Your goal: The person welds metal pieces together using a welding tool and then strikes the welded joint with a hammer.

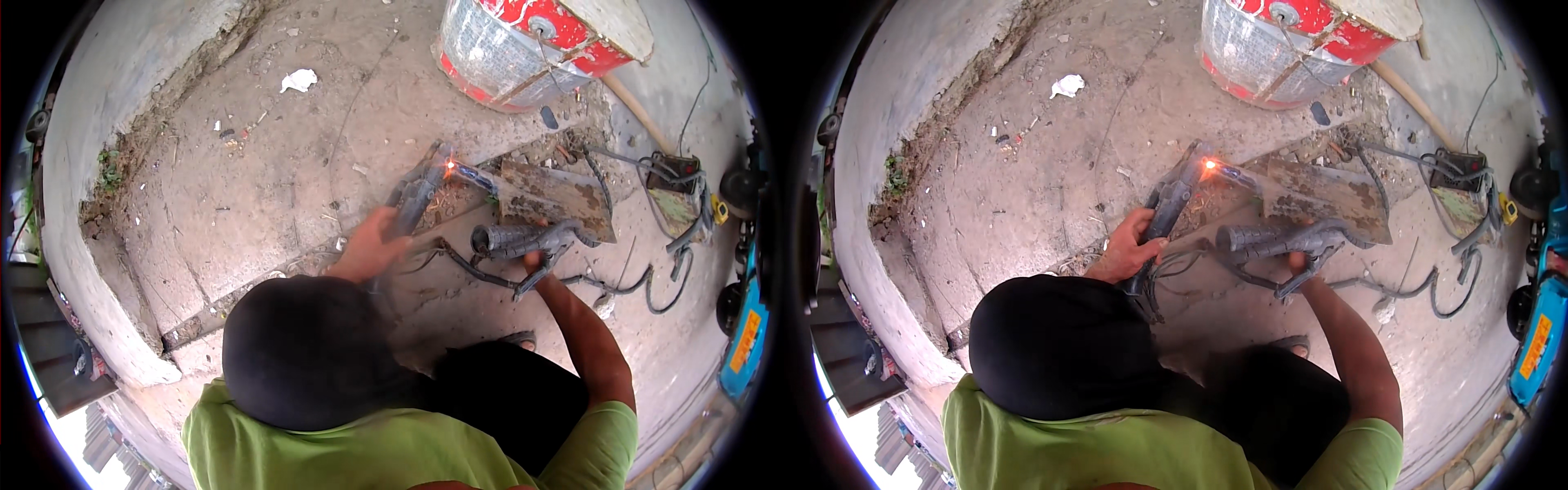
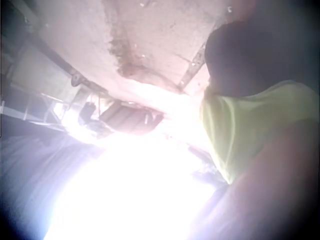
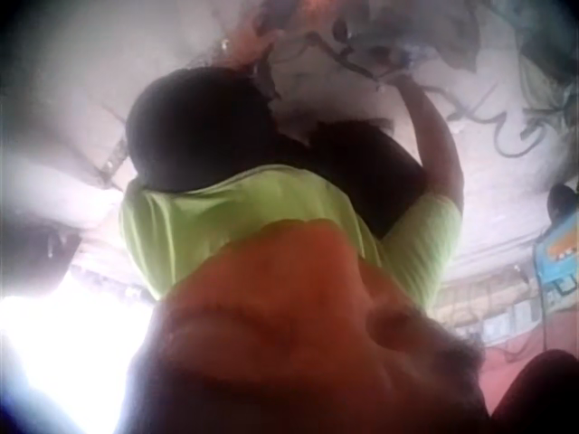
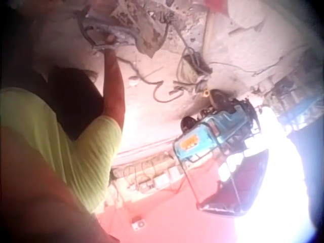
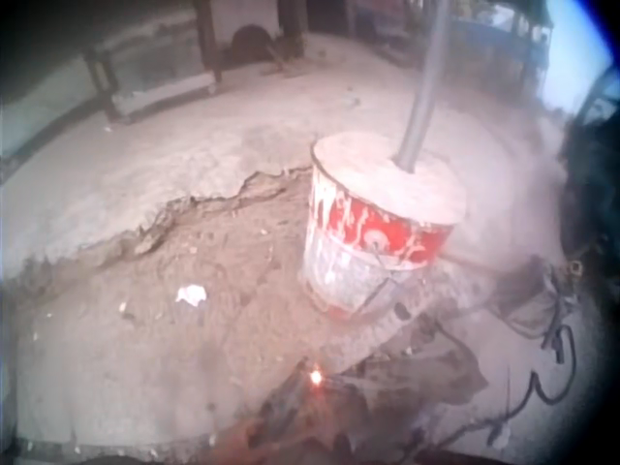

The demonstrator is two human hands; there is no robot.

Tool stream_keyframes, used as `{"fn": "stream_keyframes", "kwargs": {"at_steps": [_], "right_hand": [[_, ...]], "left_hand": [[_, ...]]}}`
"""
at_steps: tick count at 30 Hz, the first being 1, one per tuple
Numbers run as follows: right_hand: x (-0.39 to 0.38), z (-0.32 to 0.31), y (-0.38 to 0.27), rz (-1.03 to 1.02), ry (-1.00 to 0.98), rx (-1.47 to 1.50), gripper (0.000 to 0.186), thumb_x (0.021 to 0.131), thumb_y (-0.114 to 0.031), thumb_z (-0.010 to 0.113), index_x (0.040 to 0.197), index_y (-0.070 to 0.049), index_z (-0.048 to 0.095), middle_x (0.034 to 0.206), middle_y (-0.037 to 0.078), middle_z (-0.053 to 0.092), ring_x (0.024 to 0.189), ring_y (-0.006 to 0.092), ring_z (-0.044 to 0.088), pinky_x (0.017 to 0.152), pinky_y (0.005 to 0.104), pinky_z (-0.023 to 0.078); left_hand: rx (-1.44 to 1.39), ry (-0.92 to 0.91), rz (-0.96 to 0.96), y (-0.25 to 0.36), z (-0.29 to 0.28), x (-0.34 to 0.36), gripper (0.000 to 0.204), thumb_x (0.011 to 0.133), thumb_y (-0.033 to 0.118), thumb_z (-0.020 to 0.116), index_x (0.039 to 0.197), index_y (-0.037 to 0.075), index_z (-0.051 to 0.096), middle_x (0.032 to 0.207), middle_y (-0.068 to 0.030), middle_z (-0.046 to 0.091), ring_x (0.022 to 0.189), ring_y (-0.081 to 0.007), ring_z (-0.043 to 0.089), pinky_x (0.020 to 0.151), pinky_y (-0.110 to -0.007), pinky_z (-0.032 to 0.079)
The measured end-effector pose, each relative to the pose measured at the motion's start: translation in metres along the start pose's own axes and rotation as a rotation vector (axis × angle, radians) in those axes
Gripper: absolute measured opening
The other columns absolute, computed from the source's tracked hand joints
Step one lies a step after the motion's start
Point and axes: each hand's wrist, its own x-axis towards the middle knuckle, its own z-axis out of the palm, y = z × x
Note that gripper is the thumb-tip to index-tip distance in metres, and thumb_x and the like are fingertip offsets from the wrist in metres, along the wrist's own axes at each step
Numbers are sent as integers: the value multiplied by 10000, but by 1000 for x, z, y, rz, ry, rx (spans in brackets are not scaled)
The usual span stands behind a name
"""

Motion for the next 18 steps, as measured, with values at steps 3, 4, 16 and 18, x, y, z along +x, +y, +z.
{"fn": "stream_keyframes", "kwargs": {"at_steps": [3, 4, 16, 18], "right_hand": [[2, 0, 0, 0, -4, -1, 1209, 676, -756, 841, 1483, 52, 444, 1417, 200, 609, 1276, 307, 632, 1105, 439, 528], [4, 0, 0, 2, -6, -1, 1209, 676, -756, 842, 1483, 52, 444, 1416, 200, 609, 1275, 307, 633, 1104, 439, 528], [29, 3, -2, 30, -32, -39, 1212, 669, -756, 846, 1481, 49, 445, 1405, 201, 617, 1264, 308, 642, 1096, 441, 537], [27, 1, -3, 41, -5, -55, 1212, 668, -756, 847, 1480, 49, 445, 1403, 201, 619, 1262, 308, 643, 1095, 441, 538]], "left_hand": [[-10, 1, -16, 3, -1, -1, 659, 869, 271, 824, 1397, 7, 531, 1328, -257, 658, 1273, -359, 638, 1064, -433, 498], [-14, 1, -27, 4, -1, -2, 655, 869, 270, 825, 1393, 7, 533, 1328, -257, 658, 1269, -359, 639, 1062, -432, 499], [8, 0, -15, 31, -4, -6, 586, 935, 117, 760, 1420, -40, 471, 1216, -146, 663, 905, -171, 687, 716, -333, 584], [184, -45, -66, 64, -7, -16, 657, 940, 226, 765, 1468, -30, 469, 1248, -216, 683, 967, -253, 729, 837, -402, 577]]}}
